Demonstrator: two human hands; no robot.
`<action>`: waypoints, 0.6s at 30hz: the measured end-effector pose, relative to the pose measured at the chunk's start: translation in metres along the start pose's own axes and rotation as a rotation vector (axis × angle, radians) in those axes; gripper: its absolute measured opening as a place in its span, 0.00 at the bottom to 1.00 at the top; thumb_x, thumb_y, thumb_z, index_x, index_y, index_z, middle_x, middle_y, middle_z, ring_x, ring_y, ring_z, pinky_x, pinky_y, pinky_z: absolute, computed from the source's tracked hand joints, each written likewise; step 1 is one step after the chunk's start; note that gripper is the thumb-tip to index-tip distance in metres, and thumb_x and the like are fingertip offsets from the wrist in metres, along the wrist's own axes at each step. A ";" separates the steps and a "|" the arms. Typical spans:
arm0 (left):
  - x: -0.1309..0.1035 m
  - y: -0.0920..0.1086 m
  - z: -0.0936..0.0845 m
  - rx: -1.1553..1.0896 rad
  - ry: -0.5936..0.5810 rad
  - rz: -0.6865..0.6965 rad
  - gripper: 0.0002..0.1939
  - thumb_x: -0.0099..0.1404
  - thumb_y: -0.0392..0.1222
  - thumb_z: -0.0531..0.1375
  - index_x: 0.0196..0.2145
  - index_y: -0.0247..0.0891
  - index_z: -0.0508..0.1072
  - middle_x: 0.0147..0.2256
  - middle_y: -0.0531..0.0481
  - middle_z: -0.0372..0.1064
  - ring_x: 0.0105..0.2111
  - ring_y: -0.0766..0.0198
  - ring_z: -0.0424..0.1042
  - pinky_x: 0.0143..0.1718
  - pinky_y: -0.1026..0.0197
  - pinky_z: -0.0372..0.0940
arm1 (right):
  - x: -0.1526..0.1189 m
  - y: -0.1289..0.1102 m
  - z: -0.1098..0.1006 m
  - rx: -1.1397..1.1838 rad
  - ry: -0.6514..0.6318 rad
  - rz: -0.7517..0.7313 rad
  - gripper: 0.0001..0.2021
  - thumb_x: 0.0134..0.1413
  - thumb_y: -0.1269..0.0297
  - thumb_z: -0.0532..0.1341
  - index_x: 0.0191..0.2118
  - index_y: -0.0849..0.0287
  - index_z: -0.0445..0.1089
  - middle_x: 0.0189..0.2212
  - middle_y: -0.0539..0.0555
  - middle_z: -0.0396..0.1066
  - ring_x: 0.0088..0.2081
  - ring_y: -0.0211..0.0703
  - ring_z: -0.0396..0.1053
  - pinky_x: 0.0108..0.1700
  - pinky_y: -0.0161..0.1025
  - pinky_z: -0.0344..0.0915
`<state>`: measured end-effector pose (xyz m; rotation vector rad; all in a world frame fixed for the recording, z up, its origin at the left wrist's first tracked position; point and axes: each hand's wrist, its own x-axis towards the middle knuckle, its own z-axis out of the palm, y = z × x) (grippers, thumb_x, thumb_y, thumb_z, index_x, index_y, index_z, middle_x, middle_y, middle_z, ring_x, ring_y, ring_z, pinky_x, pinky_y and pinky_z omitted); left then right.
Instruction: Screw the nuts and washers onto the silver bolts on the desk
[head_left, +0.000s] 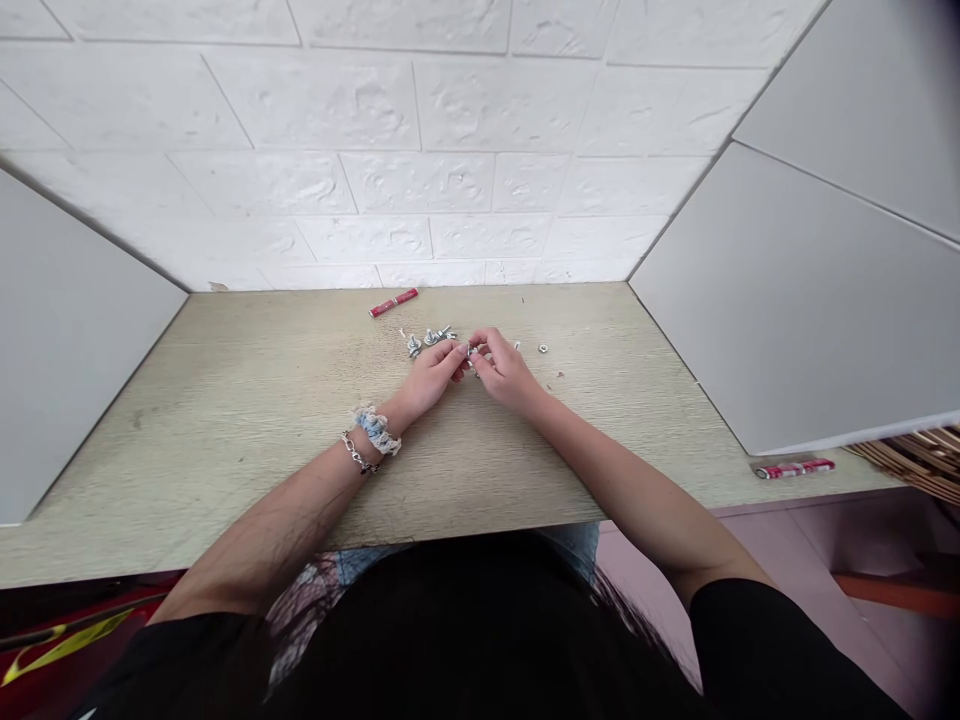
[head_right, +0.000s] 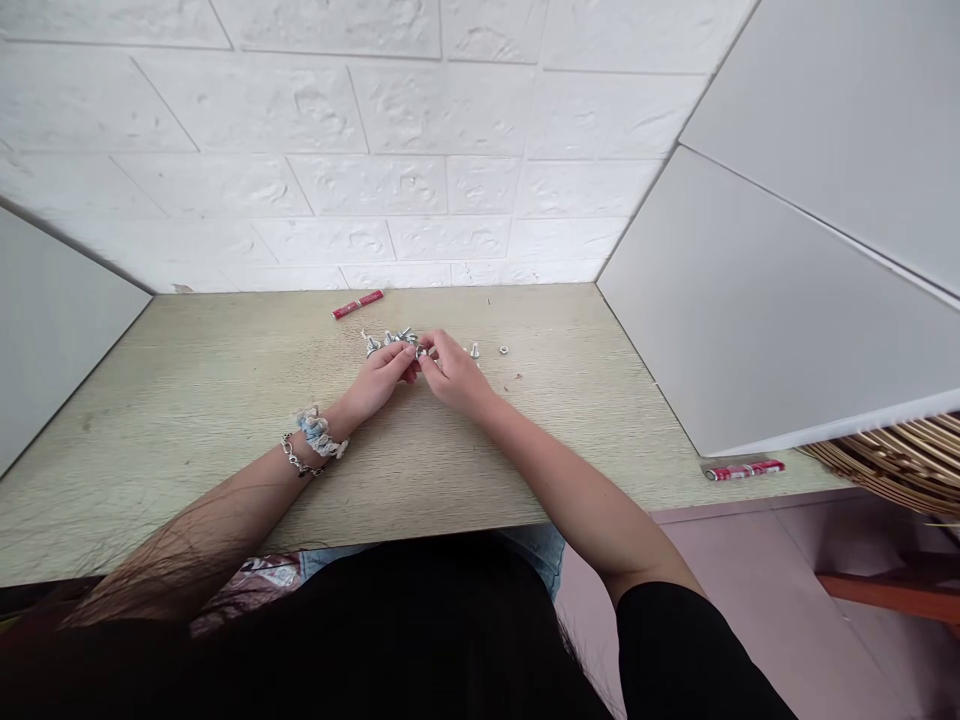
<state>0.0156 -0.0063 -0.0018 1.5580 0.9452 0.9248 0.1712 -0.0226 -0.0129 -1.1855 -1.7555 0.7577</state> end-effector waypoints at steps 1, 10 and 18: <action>0.000 0.000 0.000 -0.002 -0.004 0.001 0.22 0.62 0.60 0.57 0.27 0.37 0.65 0.23 0.55 0.59 0.25 0.69 0.59 0.29 0.63 0.57 | 0.000 0.000 0.000 0.001 0.006 -0.001 0.10 0.59 0.59 0.53 0.44 0.55 0.62 0.42 0.55 0.69 0.41 0.42 0.66 0.41 0.40 0.63; 0.000 0.001 -0.002 -0.002 0.010 -0.016 0.20 0.61 0.58 0.57 0.26 0.37 0.66 0.25 0.54 0.62 0.25 0.69 0.62 0.30 0.63 0.59 | 0.001 -0.008 -0.007 -0.071 -0.027 0.048 0.18 0.63 0.51 0.48 0.29 0.57 0.63 0.29 0.51 0.67 0.34 0.40 0.63 0.39 0.39 0.58; -0.001 0.002 -0.001 0.007 0.003 -0.020 0.20 0.61 0.58 0.57 0.26 0.37 0.66 0.24 0.54 0.62 0.26 0.69 0.61 0.30 0.63 0.59 | 0.001 -0.006 -0.004 -0.081 -0.063 0.017 0.15 0.62 0.54 0.47 0.30 0.56 0.60 0.29 0.51 0.65 0.34 0.41 0.62 0.39 0.40 0.58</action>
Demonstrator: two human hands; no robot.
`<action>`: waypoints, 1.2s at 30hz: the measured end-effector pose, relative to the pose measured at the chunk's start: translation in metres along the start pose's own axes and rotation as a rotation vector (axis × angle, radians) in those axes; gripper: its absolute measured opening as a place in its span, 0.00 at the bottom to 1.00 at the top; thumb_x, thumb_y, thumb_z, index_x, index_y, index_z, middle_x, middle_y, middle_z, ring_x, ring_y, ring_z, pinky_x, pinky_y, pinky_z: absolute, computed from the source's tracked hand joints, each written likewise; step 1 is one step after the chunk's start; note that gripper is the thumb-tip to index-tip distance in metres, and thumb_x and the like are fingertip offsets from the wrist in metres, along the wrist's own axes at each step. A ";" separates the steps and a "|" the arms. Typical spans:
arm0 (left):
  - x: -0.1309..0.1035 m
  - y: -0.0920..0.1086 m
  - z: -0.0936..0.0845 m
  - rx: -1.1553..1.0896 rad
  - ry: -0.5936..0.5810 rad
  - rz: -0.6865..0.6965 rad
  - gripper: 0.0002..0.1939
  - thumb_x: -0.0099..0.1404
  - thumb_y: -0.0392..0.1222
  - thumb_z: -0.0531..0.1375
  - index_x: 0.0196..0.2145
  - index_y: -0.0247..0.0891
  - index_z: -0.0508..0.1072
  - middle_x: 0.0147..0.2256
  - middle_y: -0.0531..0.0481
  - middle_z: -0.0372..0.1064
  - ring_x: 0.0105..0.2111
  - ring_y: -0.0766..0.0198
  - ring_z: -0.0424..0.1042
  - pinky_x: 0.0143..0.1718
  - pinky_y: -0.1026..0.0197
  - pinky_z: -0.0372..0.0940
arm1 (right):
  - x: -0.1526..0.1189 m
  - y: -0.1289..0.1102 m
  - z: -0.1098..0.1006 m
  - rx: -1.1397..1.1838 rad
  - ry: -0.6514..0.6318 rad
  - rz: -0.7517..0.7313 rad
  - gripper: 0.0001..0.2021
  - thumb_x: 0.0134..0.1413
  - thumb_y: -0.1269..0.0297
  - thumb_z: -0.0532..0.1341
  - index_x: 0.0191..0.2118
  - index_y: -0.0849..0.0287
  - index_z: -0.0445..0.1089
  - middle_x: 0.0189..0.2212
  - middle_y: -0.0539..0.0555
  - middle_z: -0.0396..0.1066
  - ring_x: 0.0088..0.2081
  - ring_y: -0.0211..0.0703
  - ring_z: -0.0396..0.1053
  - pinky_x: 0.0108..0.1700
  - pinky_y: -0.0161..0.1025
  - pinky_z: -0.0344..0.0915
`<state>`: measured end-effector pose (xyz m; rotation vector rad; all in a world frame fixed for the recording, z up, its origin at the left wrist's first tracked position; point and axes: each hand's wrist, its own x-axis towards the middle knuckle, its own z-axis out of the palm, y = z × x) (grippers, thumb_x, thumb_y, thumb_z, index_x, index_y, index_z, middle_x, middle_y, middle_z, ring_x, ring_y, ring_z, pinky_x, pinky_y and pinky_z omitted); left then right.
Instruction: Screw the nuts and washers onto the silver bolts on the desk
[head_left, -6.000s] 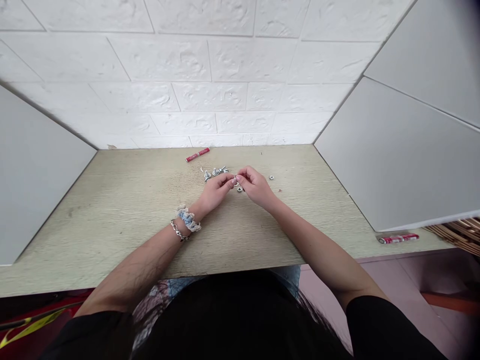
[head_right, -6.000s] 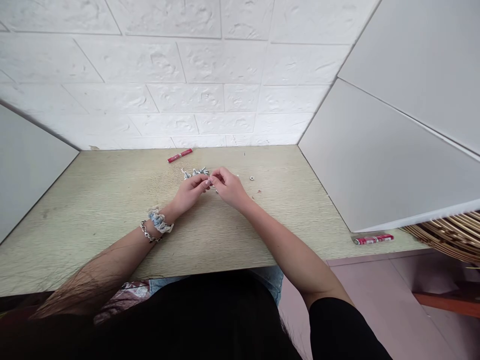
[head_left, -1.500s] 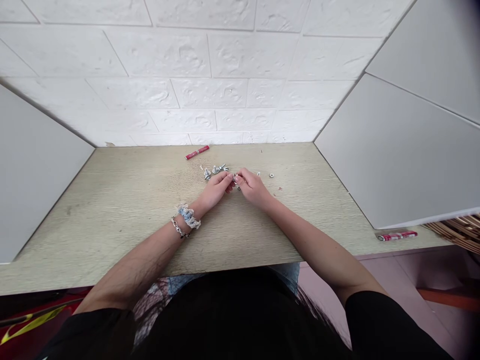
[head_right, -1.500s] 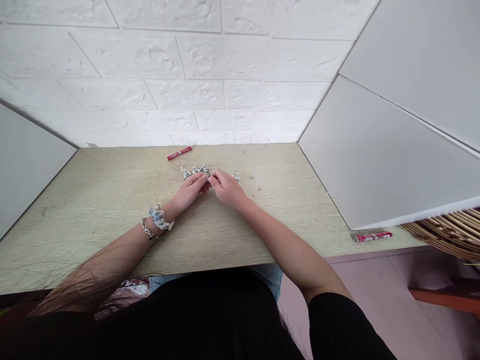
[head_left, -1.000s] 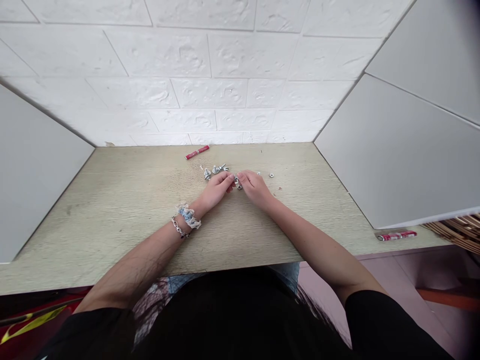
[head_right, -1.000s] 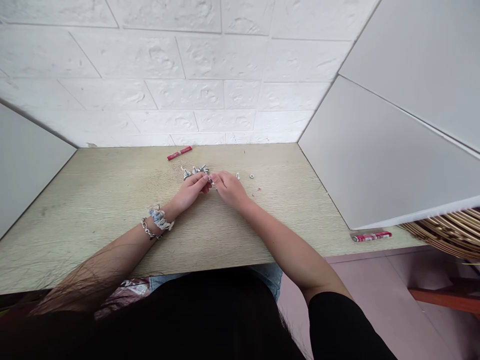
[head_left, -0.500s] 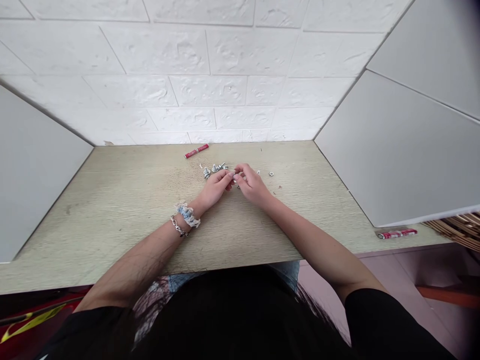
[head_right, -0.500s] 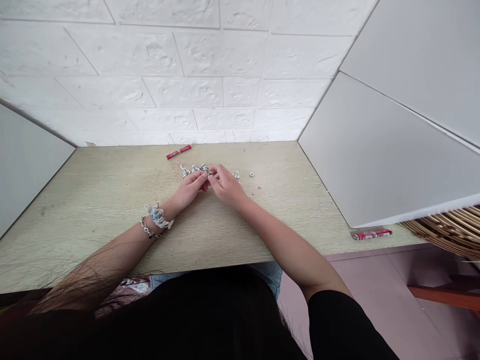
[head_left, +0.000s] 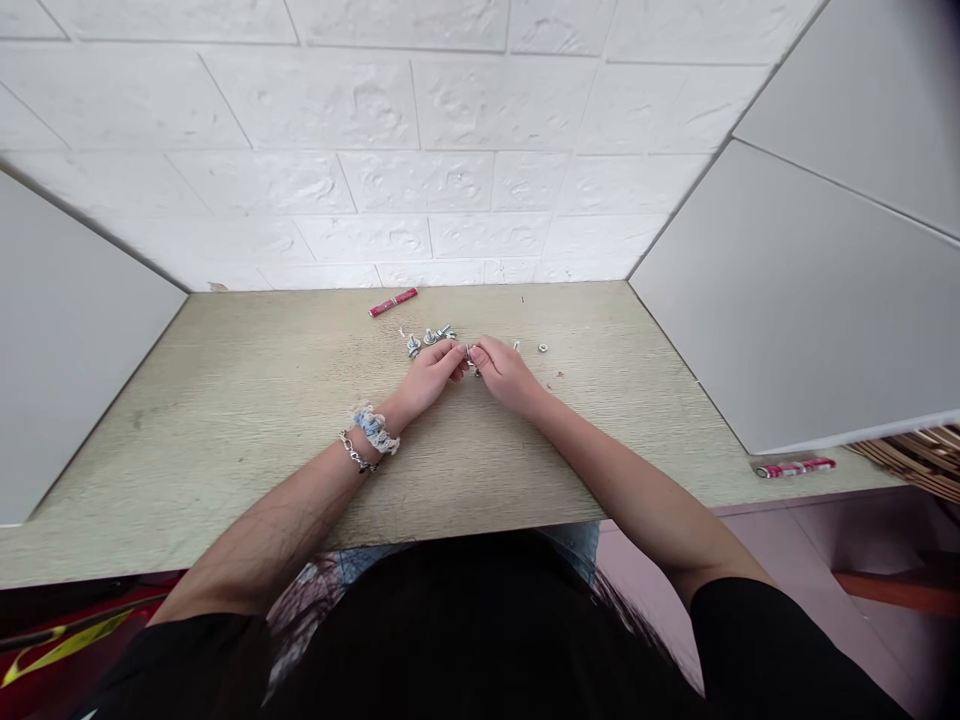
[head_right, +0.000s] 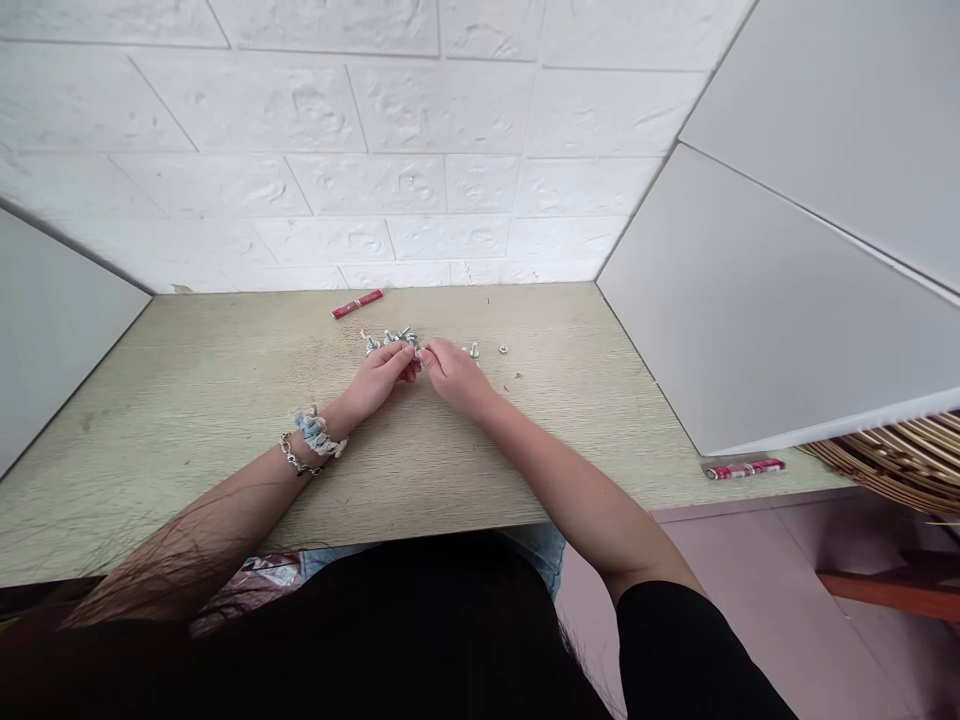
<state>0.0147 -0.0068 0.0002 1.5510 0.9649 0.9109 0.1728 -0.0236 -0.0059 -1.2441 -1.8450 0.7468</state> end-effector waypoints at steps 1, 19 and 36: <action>0.000 0.000 0.000 0.000 0.003 0.000 0.20 0.61 0.59 0.57 0.26 0.37 0.66 0.24 0.54 0.62 0.26 0.69 0.61 0.30 0.63 0.59 | 0.000 0.000 0.001 0.005 0.002 -0.002 0.13 0.61 0.55 0.48 0.31 0.56 0.60 0.30 0.52 0.66 0.34 0.41 0.62 0.39 0.40 0.58; -0.001 0.003 0.001 0.006 0.007 0.031 0.21 0.63 0.59 0.56 0.26 0.37 0.67 0.25 0.53 0.63 0.26 0.69 0.61 0.31 0.63 0.60 | -0.001 0.004 0.001 0.167 -0.020 0.070 0.22 0.62 0.46 0.47 0.27 0.57 0.63 0.26 0.50 0.67 0.32 0.39 0.65 0.38 0.39 0.60; -0.001 0.004 0.001 0.059 0.022 0.002 0.21 0.63 0.60 0.55 0.27 0.38 0.66 0.24 0.54 0.61 0.25 0.68 0.61 0.31 0.63 0.59 | -0.001 0.000 0.001 0.166 0.085 0.062 0.10 0.58 0.55 0.53 0.33 0.56 0.60 0.29 0.48 0.65 0.27 0.36 0.59 0.32 0.37 0.57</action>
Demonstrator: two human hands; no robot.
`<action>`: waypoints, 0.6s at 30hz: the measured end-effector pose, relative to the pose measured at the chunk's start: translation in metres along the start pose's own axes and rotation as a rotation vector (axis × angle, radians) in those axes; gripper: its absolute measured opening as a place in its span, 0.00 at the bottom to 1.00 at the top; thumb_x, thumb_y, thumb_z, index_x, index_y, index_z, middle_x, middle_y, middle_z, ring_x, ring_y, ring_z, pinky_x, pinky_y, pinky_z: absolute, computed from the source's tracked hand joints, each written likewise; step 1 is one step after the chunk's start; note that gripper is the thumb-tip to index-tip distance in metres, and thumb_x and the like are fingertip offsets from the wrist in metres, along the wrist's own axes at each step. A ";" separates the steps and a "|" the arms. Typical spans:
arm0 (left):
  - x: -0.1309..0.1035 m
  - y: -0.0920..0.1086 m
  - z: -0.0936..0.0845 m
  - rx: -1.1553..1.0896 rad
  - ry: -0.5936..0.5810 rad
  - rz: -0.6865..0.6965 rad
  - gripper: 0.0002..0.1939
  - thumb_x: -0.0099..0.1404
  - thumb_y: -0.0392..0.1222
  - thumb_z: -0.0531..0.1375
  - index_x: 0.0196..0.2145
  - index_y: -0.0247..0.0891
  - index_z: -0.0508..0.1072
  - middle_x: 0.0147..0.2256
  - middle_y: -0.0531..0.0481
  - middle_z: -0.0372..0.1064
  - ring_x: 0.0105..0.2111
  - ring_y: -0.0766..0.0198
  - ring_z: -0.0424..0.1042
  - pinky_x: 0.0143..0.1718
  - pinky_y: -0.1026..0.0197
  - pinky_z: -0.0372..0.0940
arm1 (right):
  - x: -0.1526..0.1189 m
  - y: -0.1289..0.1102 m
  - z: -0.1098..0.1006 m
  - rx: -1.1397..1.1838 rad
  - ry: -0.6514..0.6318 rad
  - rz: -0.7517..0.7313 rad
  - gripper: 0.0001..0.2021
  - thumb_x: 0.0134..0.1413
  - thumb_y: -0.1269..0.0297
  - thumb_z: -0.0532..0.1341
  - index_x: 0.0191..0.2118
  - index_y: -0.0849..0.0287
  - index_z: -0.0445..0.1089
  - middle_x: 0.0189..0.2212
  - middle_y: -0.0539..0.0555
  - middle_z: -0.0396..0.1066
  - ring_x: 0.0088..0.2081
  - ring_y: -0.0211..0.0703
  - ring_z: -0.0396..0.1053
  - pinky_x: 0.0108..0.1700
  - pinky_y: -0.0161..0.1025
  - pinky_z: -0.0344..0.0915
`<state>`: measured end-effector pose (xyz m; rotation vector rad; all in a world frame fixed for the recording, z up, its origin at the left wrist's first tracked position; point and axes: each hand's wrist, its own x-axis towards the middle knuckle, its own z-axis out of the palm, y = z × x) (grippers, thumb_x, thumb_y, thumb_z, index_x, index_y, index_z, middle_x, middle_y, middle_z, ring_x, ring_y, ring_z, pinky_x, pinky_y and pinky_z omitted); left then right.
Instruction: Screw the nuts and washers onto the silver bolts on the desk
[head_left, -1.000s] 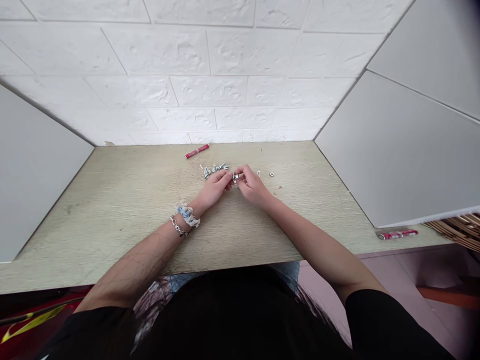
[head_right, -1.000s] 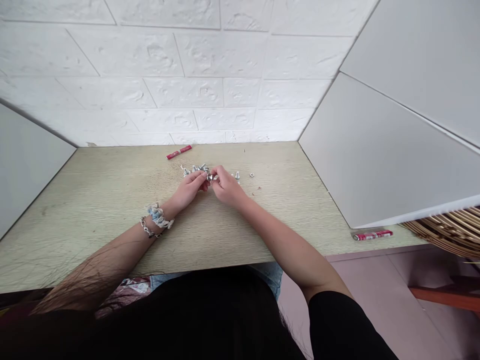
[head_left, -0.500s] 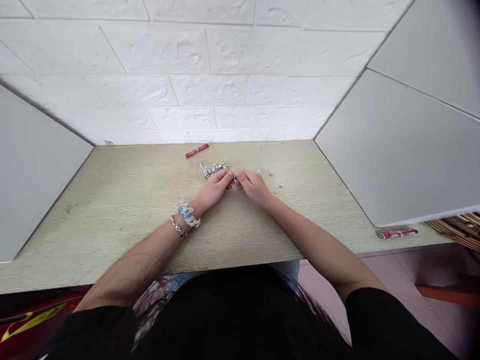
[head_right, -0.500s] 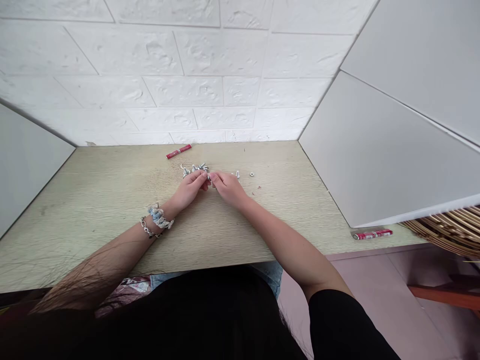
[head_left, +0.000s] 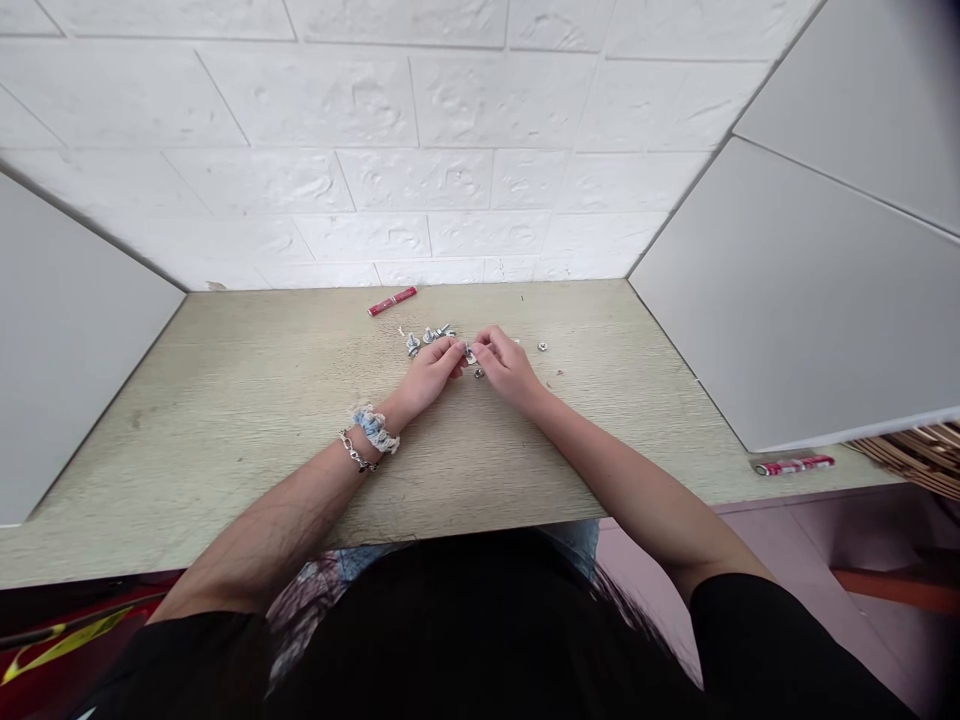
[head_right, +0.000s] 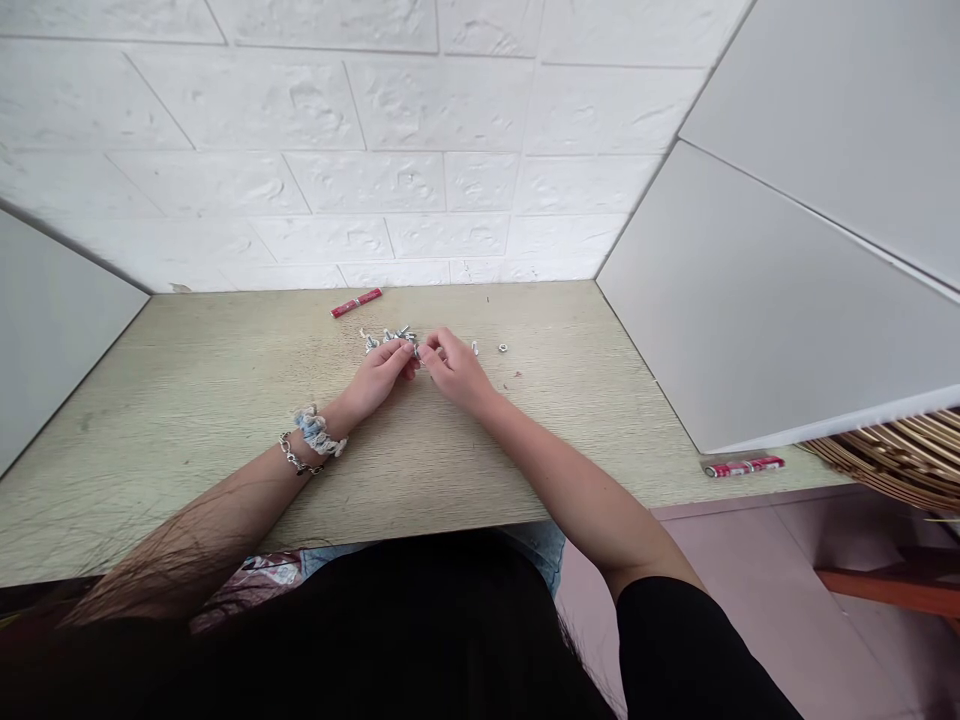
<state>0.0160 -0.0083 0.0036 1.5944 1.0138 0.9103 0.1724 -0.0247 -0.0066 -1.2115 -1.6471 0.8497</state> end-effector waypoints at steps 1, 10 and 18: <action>0.000 0.000 0.000 0.003 0.000 -0.002 0.21 0.63 0.60 0.55 0.27 0.38 0.66 0.24 0.54 0.61 0.26 0.68 0.61 0.31 0.63 0.60 | 0.000 0.000 -0.001 -0.035 0.002 -0.012 0.14 0.60 0.52 0.51 0.30 0.56 0.59 0.26 0.48 0.64 0.28 0.37 0.60 0.33 0.37 0.57; 0.000 -0.002 0.000 0.005 0.002 -0.012 0.19 0.63 0.58 0.56 0.28 0.38 0.66 0.25 0.54 0.62 0.26 0.68 0.61 0.31 0.63 0.60 | 0.000 0.001 0.000 -0.079 -0.017 -0.053 0.11 0.60 0.56 0.51 0.32 0.56 0.61 0.27 0.49 0.66 0.30 0.38 0.62 0.36 0.37 0.59; 0.000 -0.003 0.001 0.036 0.011 -0.014 0.19 0.64 0.58 0.55 0.29 0.38 0.66 0.25 0.53 0.63 0.26 0.67 0.62 0.32 0.63 0.60 | -0.001 -0.001 -0.002 -0.088 0.013 -0.023 0.15 0.61 0.51 0.50 0.30 0.56 0.60 0.27 0.49 0.66 0.30 0.38 0.62 0.35 0.38 0.58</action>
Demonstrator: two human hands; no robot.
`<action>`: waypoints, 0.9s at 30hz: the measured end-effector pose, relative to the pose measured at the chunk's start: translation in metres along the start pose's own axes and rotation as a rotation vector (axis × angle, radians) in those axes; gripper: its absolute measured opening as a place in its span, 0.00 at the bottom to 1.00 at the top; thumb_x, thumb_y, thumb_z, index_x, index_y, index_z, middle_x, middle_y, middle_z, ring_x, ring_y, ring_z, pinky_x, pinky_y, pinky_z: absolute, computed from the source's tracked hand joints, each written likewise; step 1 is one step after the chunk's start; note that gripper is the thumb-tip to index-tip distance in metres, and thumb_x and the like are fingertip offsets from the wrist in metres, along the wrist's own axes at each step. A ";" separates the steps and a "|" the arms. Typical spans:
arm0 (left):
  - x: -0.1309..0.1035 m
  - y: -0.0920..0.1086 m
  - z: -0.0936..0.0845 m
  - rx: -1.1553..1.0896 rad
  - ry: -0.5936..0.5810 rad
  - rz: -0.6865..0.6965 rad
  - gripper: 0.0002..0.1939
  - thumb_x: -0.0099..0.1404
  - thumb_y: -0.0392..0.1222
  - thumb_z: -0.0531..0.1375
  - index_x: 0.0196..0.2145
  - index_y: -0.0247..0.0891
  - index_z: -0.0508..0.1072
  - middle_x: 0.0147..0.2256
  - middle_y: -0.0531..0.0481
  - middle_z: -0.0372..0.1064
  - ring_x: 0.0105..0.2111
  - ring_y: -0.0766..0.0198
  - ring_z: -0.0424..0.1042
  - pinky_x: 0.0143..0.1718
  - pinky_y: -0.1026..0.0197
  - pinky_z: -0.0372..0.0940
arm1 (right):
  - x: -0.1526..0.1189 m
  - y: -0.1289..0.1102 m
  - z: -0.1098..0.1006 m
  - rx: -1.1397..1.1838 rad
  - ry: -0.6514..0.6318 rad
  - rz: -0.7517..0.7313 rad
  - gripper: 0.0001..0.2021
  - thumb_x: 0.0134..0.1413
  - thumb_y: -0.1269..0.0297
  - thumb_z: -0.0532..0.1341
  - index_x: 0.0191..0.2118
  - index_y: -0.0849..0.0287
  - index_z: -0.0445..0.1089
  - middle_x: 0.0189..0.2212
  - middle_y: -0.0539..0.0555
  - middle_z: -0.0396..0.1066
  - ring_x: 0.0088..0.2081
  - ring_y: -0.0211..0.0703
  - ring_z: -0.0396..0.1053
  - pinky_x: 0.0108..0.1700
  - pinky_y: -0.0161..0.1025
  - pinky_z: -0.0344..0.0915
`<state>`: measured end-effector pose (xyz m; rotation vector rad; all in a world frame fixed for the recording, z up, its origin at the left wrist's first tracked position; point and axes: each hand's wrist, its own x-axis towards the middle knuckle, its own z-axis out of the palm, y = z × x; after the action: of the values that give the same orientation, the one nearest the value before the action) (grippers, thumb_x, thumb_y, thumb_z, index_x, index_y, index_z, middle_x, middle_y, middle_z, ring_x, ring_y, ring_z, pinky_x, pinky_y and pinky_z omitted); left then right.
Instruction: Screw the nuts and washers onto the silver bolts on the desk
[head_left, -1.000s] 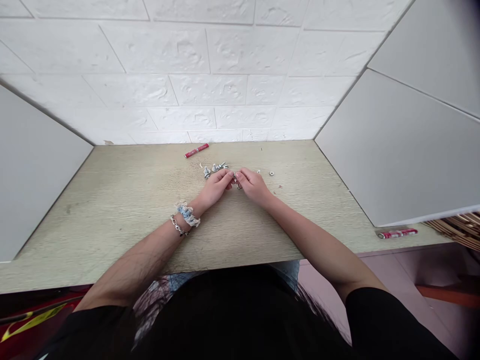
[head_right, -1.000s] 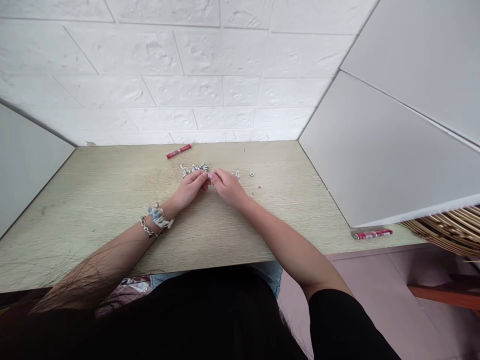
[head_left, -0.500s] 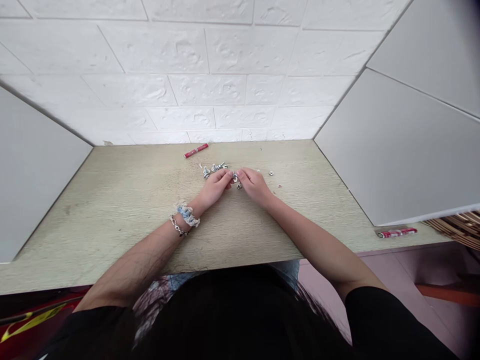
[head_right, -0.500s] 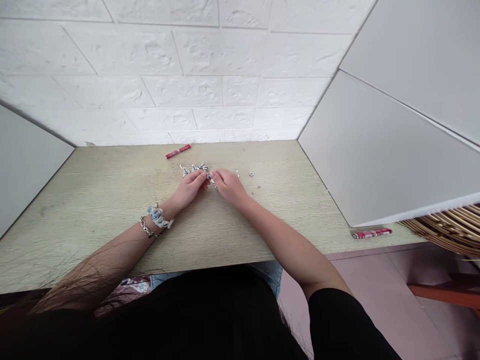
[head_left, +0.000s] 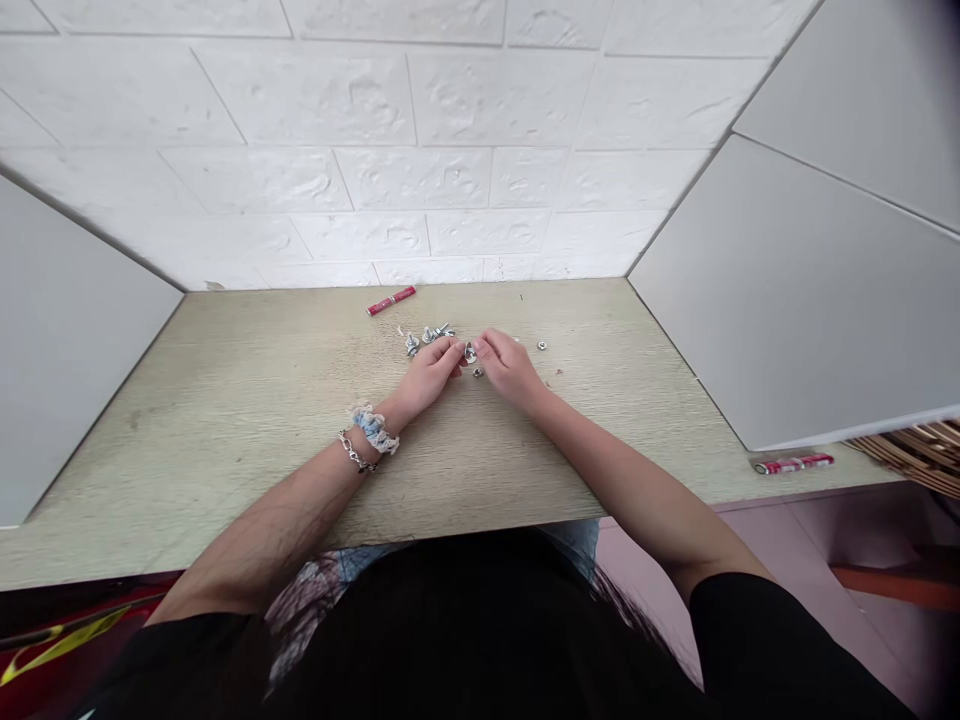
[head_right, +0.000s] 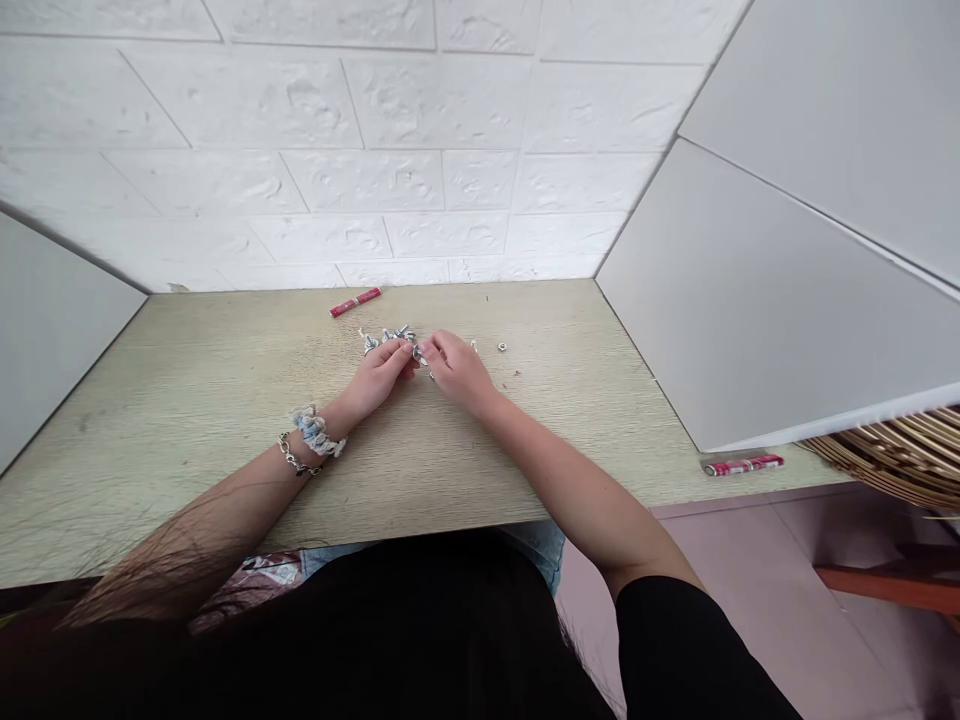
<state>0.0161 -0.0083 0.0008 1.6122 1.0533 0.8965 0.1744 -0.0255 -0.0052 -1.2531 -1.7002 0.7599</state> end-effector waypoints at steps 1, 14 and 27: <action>0.000 0.000 0.000 0.001 0.003 0.002 0.19 0.64 0.58 0.55 0.29 0.38 0.66 0.26 0.53 0.63 0.26 0.67 0.62 0.32 0.63 0.60 | 0.000 0.000 -0.001 -0.013 -0.017 -0.002 0.18 0.62 0.50 0.48 0.27 0.56 0.60 0.25 0.49 0.65 0.30 0.38 0.62 0.35 0.38 0.57; -0.001 0.002 -0.001 -0.007 0.014 0.019 0.19 0.66 0.56 0.54 0.27 0.38 0.66 0.23 0.54 0.61 0.26 0.67 0.62 0.31 0.64 0.61 | 0.001 0.004 0.004 0.126 -0.026 -0.052 0.10 0.46 0.65 0.56 0.38 0.55 0.60 0.33 0.50 0.67 0.33 0.38 0.64 0.40 0.40 0.63; 0.002 -0.004 0.000 0.043 -0.059 0.034 0.17 0.68 0.53 0.51 0.29 0.37 0.65 0.25 0.54 0.62 0.27 0.67 0.62 0.33 0.63 0.60 | 0.000 -0.004 -0.003 0.008 -0.062 0.042 0.22 0.62 0.47 0.48 0.24 0.57 0.61 0.23 0.48 0.64 0.29 0.36 0.61 0.34 0.36 0.55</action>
<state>0.0156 -0.0059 -0.0030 1.6866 1.0126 0.8483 0.1752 -0.0268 -0.0009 -1.2758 -1.7235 0.8376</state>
